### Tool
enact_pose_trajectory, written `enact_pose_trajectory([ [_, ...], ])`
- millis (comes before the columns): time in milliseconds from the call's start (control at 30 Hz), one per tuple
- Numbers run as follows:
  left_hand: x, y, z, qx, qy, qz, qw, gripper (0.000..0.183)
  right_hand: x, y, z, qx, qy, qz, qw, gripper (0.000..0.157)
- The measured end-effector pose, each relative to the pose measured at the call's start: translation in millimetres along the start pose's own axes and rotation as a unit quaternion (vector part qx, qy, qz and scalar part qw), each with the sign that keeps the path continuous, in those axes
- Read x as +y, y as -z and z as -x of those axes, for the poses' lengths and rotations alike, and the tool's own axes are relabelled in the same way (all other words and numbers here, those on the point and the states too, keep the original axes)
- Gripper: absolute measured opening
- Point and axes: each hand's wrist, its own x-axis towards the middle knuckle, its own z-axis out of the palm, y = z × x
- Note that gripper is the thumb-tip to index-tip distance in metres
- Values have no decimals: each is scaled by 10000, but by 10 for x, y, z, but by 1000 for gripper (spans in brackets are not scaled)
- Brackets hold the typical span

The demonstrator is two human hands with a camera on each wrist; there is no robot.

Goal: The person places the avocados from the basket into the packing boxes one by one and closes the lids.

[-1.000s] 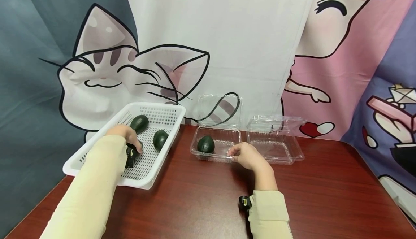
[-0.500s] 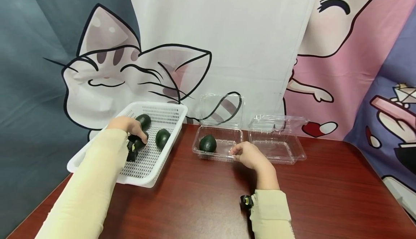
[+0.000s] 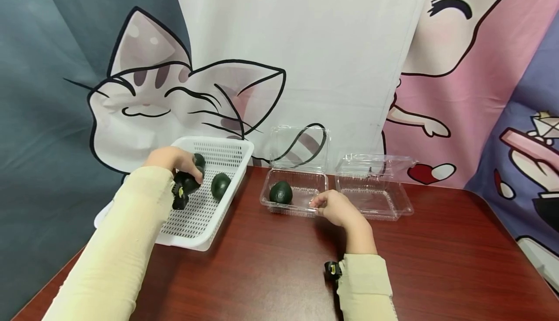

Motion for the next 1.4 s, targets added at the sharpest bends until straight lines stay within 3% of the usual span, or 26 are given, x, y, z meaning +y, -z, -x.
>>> enact_pose_trajectory([
  [233, 126, 59, 97, 387, -367, -226, 9983, 46, 2, -1, 0, -22, -16, 16, 10000, 14],
  [367, 210, 78, 114, 410, -682, -227, 9966, 50, 1, -8, 3, -3, -2, -15, 10000, 15],
  [600, 309, 126, 185, 646, -605, -328, 9955, 57, 14, -18, 2, 19, -6, -84, 10000, 14],
  [833, 390, 142, 237, 765, -980, -14, 9922, 45, 17, -18, 11, 65, -24, -18, 10000, 13],
  [1033, 463, 151, 288, 799, -1013, 96, 9916, 48, 11, -13, 8, 60, 31, -37, 10000, 13],
  [1233, 546, 171, 298, 842, -1313, 248, 9875, 47, 4, -6, 0, 67, 57, -10, 10000, 11],
  [1400, 665, 195, 327, 968, -1442, 52, 9848, 59, 3, -5, 3, 60, 28, -108, 9999, 11],
])
